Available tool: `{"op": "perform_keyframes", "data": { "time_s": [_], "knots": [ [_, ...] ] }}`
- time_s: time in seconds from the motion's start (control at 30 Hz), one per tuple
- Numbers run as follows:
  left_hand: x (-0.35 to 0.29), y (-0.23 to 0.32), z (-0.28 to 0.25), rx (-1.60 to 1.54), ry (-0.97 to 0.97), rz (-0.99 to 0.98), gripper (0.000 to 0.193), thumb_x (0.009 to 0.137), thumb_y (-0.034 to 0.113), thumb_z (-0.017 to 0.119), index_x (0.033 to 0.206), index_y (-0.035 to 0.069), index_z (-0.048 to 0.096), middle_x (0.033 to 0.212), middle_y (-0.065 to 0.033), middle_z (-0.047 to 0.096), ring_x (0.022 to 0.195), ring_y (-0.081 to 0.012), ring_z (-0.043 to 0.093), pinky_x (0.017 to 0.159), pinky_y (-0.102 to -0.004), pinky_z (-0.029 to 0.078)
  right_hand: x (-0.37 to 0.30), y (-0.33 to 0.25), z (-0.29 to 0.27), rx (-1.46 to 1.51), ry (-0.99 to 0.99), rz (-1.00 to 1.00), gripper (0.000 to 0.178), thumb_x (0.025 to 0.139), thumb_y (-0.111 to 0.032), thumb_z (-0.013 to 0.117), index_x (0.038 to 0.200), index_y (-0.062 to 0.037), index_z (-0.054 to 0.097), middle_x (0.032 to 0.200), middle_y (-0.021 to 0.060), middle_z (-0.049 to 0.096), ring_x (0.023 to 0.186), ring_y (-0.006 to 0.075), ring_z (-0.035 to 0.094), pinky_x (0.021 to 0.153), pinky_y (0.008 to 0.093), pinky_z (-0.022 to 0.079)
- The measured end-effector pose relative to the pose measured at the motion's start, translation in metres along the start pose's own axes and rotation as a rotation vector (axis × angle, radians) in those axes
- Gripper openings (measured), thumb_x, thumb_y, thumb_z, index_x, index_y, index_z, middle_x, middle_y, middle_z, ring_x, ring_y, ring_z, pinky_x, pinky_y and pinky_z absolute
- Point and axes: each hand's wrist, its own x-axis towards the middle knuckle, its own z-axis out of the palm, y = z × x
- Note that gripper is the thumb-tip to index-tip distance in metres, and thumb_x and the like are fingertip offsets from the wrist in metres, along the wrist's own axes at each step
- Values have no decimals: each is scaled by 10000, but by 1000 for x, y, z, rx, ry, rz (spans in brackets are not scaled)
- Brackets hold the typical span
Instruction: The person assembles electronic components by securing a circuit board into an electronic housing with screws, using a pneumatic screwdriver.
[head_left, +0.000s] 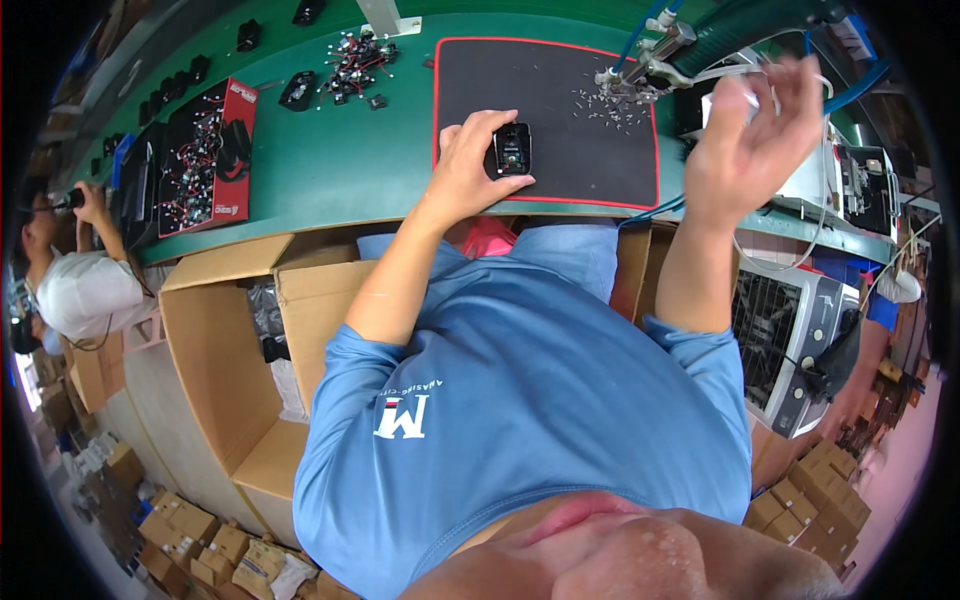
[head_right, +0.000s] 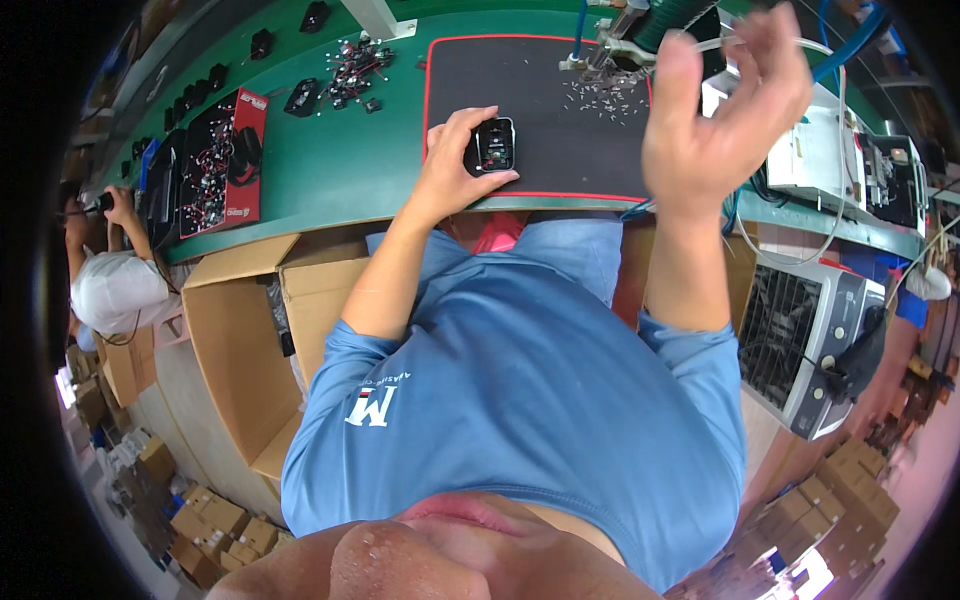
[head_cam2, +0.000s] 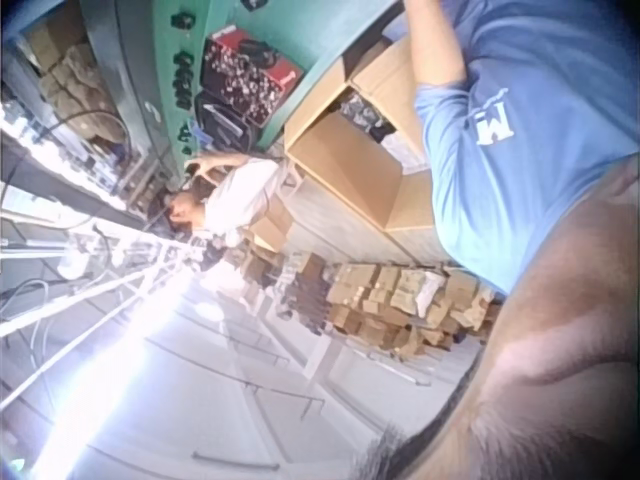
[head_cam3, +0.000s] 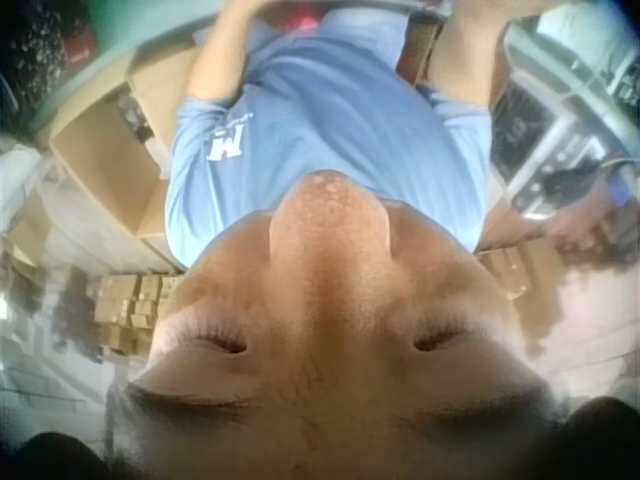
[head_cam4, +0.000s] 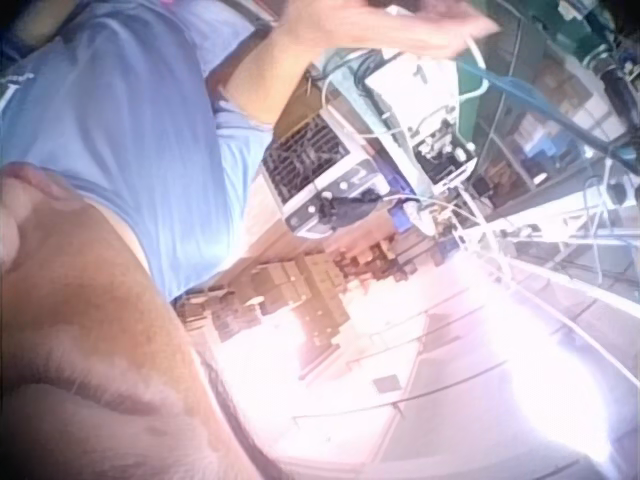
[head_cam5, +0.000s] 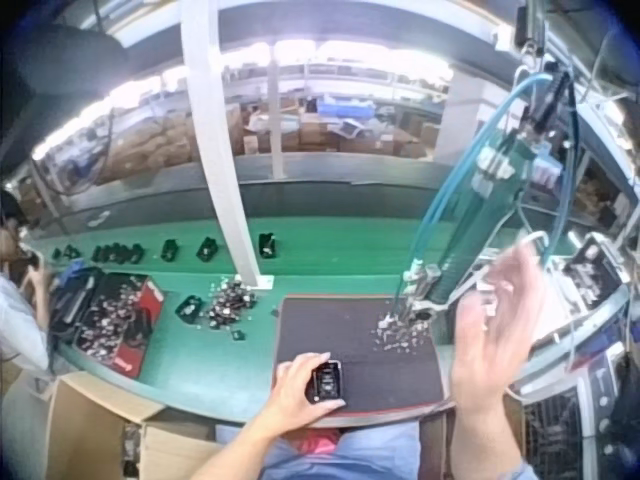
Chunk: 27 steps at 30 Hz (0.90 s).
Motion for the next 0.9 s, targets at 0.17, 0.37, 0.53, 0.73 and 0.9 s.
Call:
{"op": "perform_keyframes", "data": {
  "time_s": [0.17, 0.37, 0.53, 0.73, 0.9],
  "knots": [
    [3, 2, 0, 8, -24, 54, 684, 634, 284, 967, 1209, 135, 628, 1302, -65, 613, 1216, -279, 591, 999, -414, 365, 47, -10, 9, 287, -380, 846, 588, 1097, -517, 386, 1196, 23, 597, 842, 78, 628, 656, 129, 576, 589, 261, 479],
    [-1, 2, 0, 129, -9, 66, 487, 643, 347, 953, 990, 143, 679, 1283, -41, 615, 1120, -237, 598, 955, -390, 360, 3, -50, 33, 657, -299, 747, 871, 1035, -735, 250, 1166, 54, 596, 693, 84, 620, 543, 142, 567, 477, 250, 449],
    [-1, -3, 4, 109, 3, 90, 424, 670, 383, 933, 915, 149, 679, 1271, -20, 602, 1089, -210, 587, 951, -389, 346, -31, -66, 35, 801, -334, 1012, 959, 967, -822, 281, 1273, 47, 546, 780, 81, 640, 619, 148, 602, 571, 260, 490],
    [-1, 0, 2, 141, -30, 80, 433, 661, 382, 935, 888, 113, 681, 1268, -24, 605, 1129, -200, 572, 954, -385, 342, -61, -52, 33, 967, -311, 986, 939, 950, -804, 410, 1354, 41, 474, 817, 78, 643, 639, 131, 603, 585, 251, 493],
    [-2, -4, 4, 141, -11, 104, 433, 661, 379, 935, 890, 110, 684, 1269, -27, 606, 1147, -210, 568, 955, -391, 349, -59, -56, 30, 852, -353, 978, 958, 936, -812, 436, 1328, 59, 490, 805, 76, 644, 637, 120, 603, 589, 242, 495]
  ]
}}
